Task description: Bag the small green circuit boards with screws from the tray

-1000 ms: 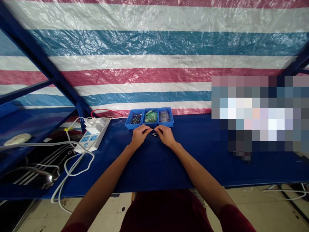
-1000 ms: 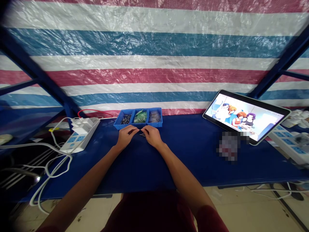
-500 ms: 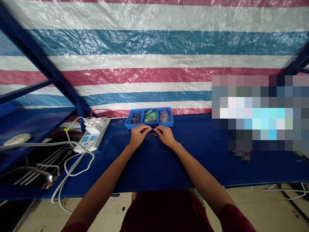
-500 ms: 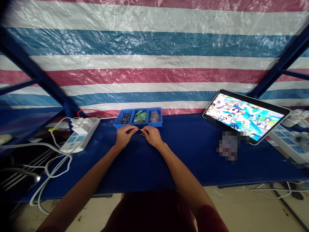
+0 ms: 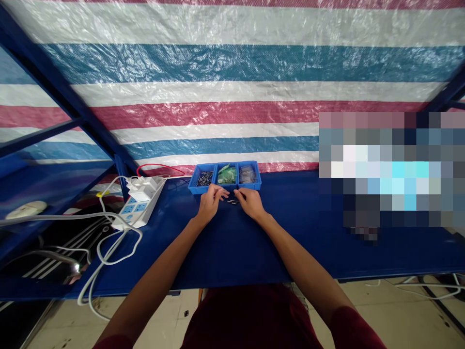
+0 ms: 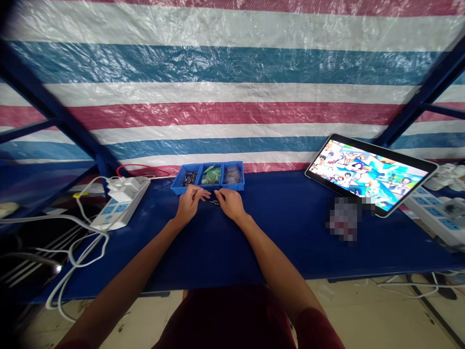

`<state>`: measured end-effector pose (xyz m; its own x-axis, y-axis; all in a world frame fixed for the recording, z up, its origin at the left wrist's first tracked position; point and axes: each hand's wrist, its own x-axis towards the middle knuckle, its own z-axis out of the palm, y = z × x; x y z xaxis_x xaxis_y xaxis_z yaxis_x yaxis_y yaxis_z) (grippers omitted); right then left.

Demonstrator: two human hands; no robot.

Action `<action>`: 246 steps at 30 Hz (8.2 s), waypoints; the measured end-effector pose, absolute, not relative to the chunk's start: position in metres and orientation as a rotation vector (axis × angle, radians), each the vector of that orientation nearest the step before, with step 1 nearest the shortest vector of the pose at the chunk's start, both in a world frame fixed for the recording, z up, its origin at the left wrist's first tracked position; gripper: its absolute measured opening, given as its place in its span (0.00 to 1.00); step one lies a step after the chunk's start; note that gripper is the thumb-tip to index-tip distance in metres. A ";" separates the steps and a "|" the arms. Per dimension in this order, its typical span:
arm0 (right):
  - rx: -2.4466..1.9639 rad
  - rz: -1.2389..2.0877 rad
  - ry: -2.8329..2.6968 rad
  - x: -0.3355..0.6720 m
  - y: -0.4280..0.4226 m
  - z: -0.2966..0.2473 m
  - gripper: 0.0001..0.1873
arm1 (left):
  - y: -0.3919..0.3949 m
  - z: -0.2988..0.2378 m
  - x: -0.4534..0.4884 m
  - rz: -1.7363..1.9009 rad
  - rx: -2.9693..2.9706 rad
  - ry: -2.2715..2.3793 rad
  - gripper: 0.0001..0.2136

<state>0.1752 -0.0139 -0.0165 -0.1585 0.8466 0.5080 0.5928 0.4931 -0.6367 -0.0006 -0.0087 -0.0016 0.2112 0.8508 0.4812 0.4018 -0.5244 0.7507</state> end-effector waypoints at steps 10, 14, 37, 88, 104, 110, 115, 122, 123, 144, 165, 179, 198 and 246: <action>-1.198 0.370 -1.862 0.175 -0.013 -0.017 0.21 | -0.009 0.001 -0.004 1.227 2.198 1.237 0.13; -1.184 0.379 -1.847 0.175 -0.013 -0.018 0.21 | -0.007 -0.003 -0.008 1.216 2.311 1.313 0.14; -1.012 0.444 -1.897 0.173 -0.017 -0.015 0.14 | -0.010 -0.002 -0.003 1.311 2.174 1.199 0.11; -1.387 0.338 -2.042 0.176 -0.013 -0.018 0.06 | 0.004 -0.009 -0.009 1.102 2.627 1.226 0.12; -1.275 0.433 -1.914 0.172 -0.017 -0.012 0.07 | 0.001 -0.009 -0.010 1.330 2.482 1.305 0.16; -1.244 0.444 -1.870 0.172 -0.017 -0.014 0.08 | -0.005 -0.005 -0.006 1.408 2.358 1.297 0.14; -1.218 0.449 -1.865 0.170 -0.018 -0.016 0.09 | -0.009 -0.001 -0.002 1.408 2.196 1.207 0.12; -1.241 0.435 -1.848 0.170 -0.018 -0.015 0.08 | -0.008 -0.001 0.000 1.320 2.075 1.134 0.12; -1.250 0.431 -1.833 0.170 -0.018 -0.014 0.09 | -0.007 -0.001 0.000 1.306 2.065 1.129 0.12; -1.177 0.382 -1.746 0.173 -0.017 -0.015 0.13 | -0.003 -0.005 -0.007 1.396 2.265 1.179 0.11; -1.055 0.413 -1.885 0.173 -0.016 -0.018 0.12 | -0.005 -0.002 -0.006 1.233 2.178 1.186 0.11; -1.102 0.373 -1.822 0.172 -0.013 -0.021 0.12 | -0.002 -0.002 0.000 1.313 1.732 1.102 0.14; -1.132 0.405 -1.768 0.173 -0.013 -0.019 0.14 | -0.003 -0.005 0.006 1.276 1.555 0.990 0.13; -1.081 0.426 -1.847 0.174 -0.014 -0.019 0.12 | -0.007 -0.002 -0.002 1.171 2.056 1.245 0.13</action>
<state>0.1739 -0.0139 -0.0186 -0.1881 0.8198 0.5409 0.5001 0.5540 -0.6656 -0.0018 -0.0066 -0.0017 0.2268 0.8752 0.4274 0.4800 -0.4822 0.7328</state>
